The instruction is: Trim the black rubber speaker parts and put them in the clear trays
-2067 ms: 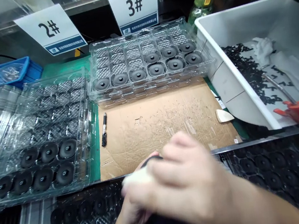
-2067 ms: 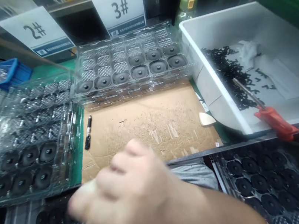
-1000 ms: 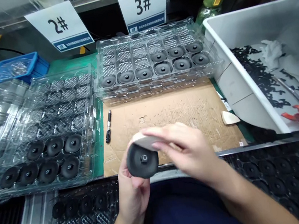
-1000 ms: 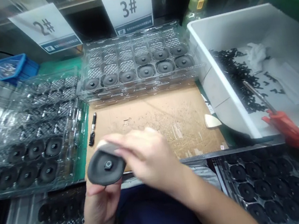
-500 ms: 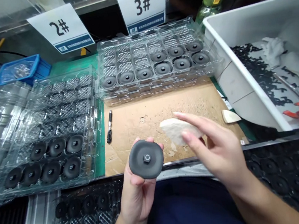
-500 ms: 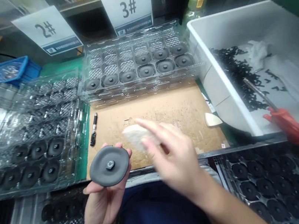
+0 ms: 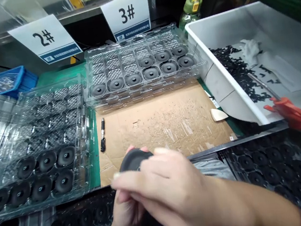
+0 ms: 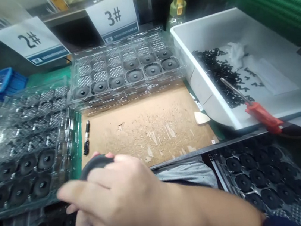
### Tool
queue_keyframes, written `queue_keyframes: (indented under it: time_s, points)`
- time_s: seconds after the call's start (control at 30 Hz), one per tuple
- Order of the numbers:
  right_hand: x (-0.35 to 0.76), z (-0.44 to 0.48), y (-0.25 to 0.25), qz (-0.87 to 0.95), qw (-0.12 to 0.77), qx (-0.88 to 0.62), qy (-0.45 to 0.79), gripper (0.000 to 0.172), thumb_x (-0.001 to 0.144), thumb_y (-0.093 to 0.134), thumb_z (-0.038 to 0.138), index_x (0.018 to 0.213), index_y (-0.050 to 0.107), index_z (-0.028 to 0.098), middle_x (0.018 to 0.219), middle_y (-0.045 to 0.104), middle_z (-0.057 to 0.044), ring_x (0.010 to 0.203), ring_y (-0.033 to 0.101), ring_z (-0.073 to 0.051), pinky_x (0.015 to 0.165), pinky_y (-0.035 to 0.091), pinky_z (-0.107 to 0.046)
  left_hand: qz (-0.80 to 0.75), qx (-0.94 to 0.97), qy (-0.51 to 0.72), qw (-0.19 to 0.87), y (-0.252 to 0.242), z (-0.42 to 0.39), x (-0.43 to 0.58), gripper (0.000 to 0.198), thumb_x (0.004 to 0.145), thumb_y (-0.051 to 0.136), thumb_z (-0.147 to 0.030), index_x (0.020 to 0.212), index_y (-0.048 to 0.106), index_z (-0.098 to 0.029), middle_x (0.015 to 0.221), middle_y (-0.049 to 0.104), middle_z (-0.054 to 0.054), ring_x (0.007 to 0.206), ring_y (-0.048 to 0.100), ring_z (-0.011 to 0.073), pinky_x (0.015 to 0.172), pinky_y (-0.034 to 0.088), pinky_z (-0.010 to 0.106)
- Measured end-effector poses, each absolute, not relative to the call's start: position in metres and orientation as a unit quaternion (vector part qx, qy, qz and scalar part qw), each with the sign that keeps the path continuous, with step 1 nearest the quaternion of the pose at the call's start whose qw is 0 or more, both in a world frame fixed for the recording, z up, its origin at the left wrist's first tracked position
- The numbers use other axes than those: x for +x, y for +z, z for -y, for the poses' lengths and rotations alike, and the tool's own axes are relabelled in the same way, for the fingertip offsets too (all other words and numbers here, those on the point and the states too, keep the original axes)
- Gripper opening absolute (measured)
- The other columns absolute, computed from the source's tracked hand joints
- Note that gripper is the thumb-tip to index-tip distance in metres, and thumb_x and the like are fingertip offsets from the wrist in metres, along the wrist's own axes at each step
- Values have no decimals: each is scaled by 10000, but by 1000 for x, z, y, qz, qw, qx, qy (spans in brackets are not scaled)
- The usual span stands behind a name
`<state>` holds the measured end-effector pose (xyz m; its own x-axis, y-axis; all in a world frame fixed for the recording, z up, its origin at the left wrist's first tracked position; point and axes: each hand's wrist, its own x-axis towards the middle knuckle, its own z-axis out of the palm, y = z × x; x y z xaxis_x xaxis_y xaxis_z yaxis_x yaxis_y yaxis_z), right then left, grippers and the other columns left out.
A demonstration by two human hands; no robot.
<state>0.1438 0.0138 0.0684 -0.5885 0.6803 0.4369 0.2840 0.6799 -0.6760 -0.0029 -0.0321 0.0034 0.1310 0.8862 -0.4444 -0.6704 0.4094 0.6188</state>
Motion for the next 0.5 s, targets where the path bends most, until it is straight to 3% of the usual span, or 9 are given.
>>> queue_keyframes:
  time_s: [0.1,0.17,0.3,0.5]
  points:
    - [166,-8,71,843,266,-304,355,274,868,456,116,1124,536,170,853,618,14,717,513,-94,682,354,-245,-349,131,527,764,6,31,-12,477,648,733,-401,1108,617,-348,1146,654,-13,1030,613,222,903,502,318]
    - [175,-8,70,841,240,-369,316,289,871,447,112,1133,543,188,809,606,12,681,492,-108,650,322,-268,-337,123,515,778,8,29,-12,397,719,693,-317,1110,620,-312,1104,675,-1,968,639,183,835,527,254]
    - [176,-21,62,854,306,-356,224,345,883,417,123,1179,545,246,751,593,7,672,491,-133,651,317,-294,-345,120,495,788,18,24,-5,383,746,669,-293,1125,613,-271,1071,684,5,964,639,181,829,522,238]
    - [185,-28,14,721,348,-486,350,295,910,442,199,1185,542,240,1078,629,-13,937,579,-128,789,437,-239,-290,124,486,815,24,24,-11,542,625,726,-408,1139,604,-286,1238,603,40,1029,615,271,866,520,315]
